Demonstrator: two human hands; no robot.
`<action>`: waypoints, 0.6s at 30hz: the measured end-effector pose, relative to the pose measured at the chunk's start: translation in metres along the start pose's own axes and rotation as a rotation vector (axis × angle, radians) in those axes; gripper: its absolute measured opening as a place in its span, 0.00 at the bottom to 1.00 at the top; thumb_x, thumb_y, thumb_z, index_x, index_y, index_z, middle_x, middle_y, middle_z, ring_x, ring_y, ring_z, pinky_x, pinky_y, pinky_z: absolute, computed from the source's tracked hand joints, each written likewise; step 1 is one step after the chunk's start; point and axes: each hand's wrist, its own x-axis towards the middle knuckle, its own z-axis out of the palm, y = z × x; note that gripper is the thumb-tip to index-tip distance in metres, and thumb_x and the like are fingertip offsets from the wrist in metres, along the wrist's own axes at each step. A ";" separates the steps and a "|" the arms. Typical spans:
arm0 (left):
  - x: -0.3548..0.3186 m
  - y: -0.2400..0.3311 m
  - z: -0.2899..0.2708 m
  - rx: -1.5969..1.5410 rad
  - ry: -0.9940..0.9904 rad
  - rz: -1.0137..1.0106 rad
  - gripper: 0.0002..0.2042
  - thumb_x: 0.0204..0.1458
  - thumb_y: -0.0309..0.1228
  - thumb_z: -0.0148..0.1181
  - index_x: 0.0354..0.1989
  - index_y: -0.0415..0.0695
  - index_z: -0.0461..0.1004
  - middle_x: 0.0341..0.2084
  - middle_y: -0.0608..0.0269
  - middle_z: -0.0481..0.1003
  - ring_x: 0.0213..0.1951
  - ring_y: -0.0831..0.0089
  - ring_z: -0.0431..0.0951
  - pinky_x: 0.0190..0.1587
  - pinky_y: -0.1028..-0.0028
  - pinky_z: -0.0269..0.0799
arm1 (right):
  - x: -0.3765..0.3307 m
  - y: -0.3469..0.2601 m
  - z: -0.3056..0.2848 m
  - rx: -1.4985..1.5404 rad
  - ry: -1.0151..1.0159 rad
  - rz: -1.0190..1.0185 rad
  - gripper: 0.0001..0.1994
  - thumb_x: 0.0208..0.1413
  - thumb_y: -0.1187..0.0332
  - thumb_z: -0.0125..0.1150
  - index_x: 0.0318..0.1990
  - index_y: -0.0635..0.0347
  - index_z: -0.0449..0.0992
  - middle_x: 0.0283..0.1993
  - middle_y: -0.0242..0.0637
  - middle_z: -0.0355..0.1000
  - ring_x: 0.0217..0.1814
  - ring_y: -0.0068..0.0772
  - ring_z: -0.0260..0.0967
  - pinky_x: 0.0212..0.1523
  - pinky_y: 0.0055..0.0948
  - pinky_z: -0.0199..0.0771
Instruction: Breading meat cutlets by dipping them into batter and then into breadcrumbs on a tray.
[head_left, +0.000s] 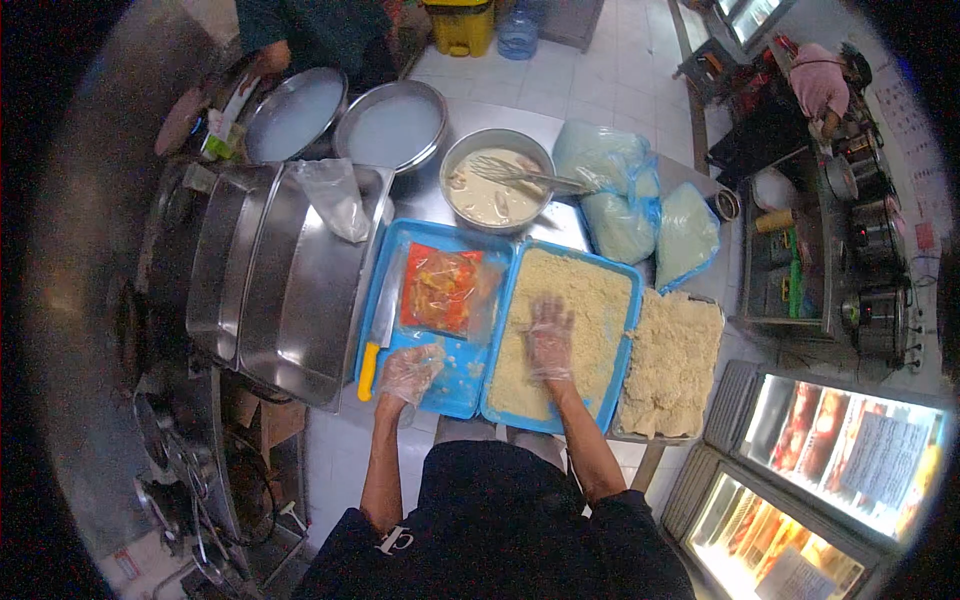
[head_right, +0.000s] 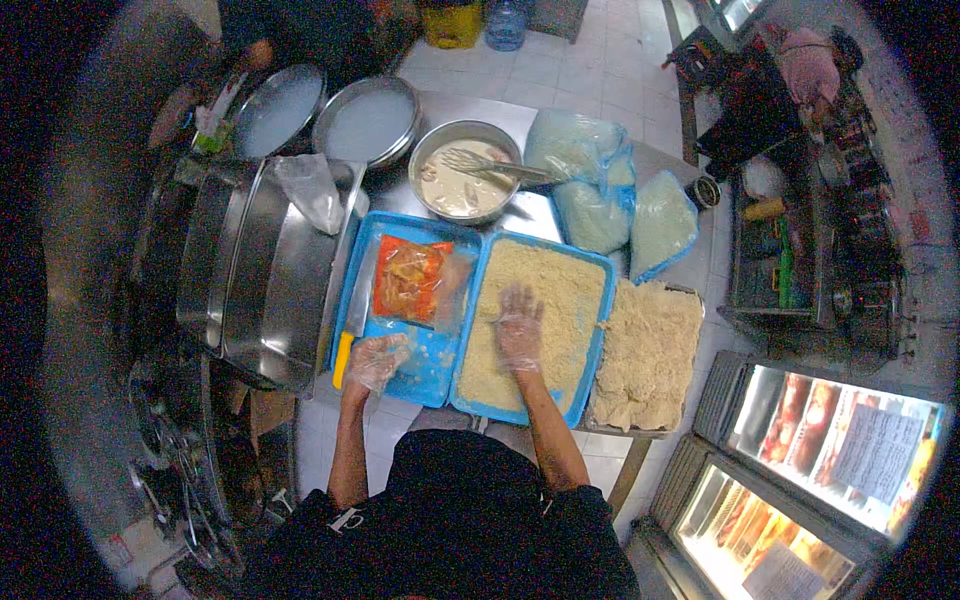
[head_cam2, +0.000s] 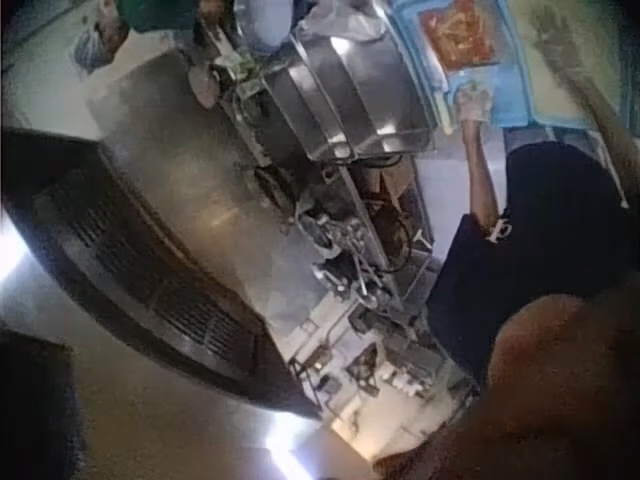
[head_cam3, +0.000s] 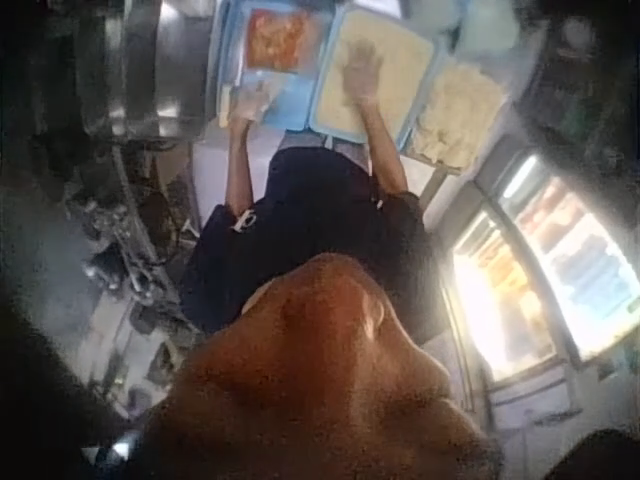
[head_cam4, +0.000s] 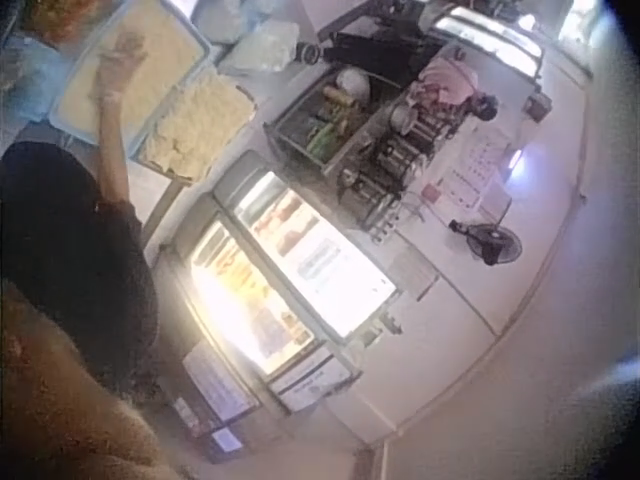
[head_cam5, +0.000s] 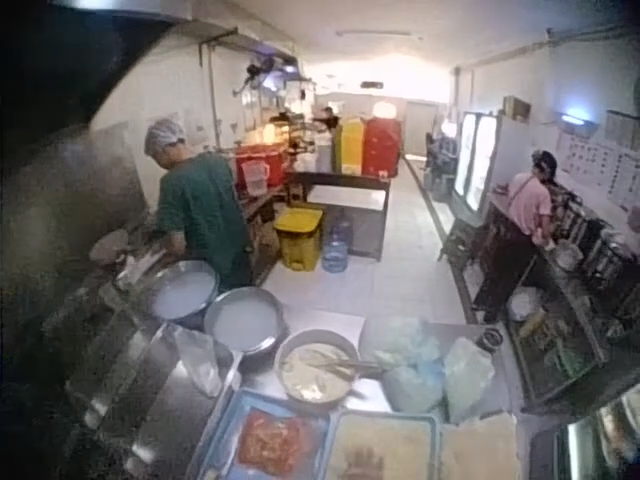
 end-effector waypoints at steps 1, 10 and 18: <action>-0.001 0.012 -0.005 0.075 0.020 -0.008 0.15 0.41 0.30 0.66 0.39 0.40 0.77 0.31 0.61 0.78 0.31 0.75 0.75 0.36 0.74 0.72 | -0.007 0.010 0.008 0.025 0.055 0.094 0.36 0.53 0.46 0.43 0.65 0.56 0.49 0.70 0.42 0.37 0.72 0.48 0.26 0.65 0.56 0.18; 0.030 0.006 -0.014 0.104 -0.008 0.021 0.15 0.42 0.33 0.66 0.39 0.42 0.77 0.36 0.58 0.77 0.37 0.72 0.77 0.41 0.73 0.72 | 0.034 0.048 -0.002 0.151 0.048 0.247 0.33 0.54 0.48 0.42 0.64 0.57 0.51 0.69 0.48 0.38 0.71 0.52 0.31 0.66 0.54 0.20; 0.050 0.011 -0.027 0.010 0.043 0.143 0.13 0.45 0.37 0.61 0.36 0.44 0.77 0.31 0.59 0.78 0.33 0.68 0.77 0.38 0.70 0.73 | -0.033 0.020 0.001 0.152 -0.060 0.469 0.34 0.56 0.49 0.40 0.64 0.64 0.48 0.69 0.51 0.37 0.72 0.52 0.29 0.65 0.57 0.26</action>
